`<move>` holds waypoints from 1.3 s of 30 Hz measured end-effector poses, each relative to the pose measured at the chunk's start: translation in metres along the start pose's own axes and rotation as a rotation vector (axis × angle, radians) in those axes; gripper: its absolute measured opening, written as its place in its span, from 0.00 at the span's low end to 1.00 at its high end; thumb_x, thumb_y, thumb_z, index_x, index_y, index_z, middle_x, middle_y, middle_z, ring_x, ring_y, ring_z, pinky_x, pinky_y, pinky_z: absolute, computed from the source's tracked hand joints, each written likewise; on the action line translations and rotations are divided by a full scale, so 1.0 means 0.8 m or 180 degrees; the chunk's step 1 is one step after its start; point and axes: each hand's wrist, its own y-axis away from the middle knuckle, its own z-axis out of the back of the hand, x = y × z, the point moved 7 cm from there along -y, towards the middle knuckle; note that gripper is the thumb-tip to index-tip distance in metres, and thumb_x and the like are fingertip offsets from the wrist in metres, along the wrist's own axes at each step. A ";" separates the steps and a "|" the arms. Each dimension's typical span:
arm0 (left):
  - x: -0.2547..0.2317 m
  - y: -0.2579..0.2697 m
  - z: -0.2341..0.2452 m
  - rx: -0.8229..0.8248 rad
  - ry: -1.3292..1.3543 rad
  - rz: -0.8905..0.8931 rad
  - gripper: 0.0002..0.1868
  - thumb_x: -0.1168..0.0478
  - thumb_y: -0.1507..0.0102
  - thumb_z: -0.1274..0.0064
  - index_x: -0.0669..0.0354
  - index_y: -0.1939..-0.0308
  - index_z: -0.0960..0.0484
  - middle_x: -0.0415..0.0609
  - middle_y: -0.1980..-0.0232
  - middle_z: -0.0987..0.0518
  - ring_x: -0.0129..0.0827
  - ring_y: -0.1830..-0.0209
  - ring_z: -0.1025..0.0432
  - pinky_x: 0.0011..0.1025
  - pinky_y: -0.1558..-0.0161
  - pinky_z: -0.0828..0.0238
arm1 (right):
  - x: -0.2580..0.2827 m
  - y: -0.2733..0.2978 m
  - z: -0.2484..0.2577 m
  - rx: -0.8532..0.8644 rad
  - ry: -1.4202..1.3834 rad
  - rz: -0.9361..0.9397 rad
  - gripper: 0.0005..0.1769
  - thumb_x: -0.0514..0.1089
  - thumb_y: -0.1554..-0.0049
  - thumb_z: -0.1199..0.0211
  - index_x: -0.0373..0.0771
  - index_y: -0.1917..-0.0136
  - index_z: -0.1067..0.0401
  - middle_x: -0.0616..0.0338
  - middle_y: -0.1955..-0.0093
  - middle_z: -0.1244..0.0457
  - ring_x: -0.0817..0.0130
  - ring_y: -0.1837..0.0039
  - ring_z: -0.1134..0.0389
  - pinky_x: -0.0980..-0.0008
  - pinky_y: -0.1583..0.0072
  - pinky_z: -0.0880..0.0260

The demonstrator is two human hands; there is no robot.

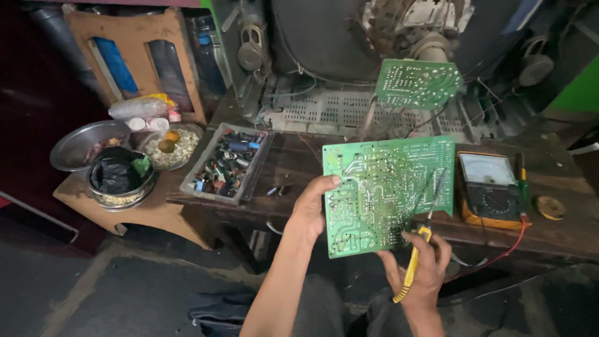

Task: The person handles a small electronic component, then picks up a green circuit board and uses a multimeter to test points on it. They also use a screwdriver to probe or adjust areas on the board while seated at a cluttered workbench.

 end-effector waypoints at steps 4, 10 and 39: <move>0.000 0.001 -0.002 0.0076 0.0100 0.0019 0.28 0.59 0.46 0.37 0.69 0.44 0.21 0.58 0.50 0.17 0.44 0.53 0.20 0.43 0.47 0.21 | 0.004 0.011 0.018 -0.0162 0.0051 0.0397 0.37 0.52 0.63 0.20 0.40 0.44 0.30 0.43 0.45 0.37 0.48 0.36 0.40 0.57 0.38 0.35; -0.001 -0.002 0.003 0.0310 -0.0008 -0.0123 0.24 0.61 0.42 0.37 0.71 0.45 0.21 0.58 0.53 0.16 0.42 0.58 0.19 0.42 0.50 0.19 | -0.036 0.014 0.031 -0.0304 -0.3252 -0.1302 0.25 0.42 0.35 0.48 0.35 0.26 0.37 0.44 0.47 0.34 0.57 0.46 0.32 0.60 0.42 0.27; -0.005 0.006 0.004 0.0307 0.0055 -0.0124 0.21 0.65 0.44 0.36 0.71 0.48 0.19 0.56 0.56 0.15 0.39 0.60 0.19 0.37 0.51 0.18 | -0.062 -0.030 -0.029 0.0182 -0.4572 -0.2393 0.07 0.39 0.34 0.46 0.32 0.48 0.33 0.48 0.60 0.38 0.58 0.57 0.38 0.69 0.58 0.40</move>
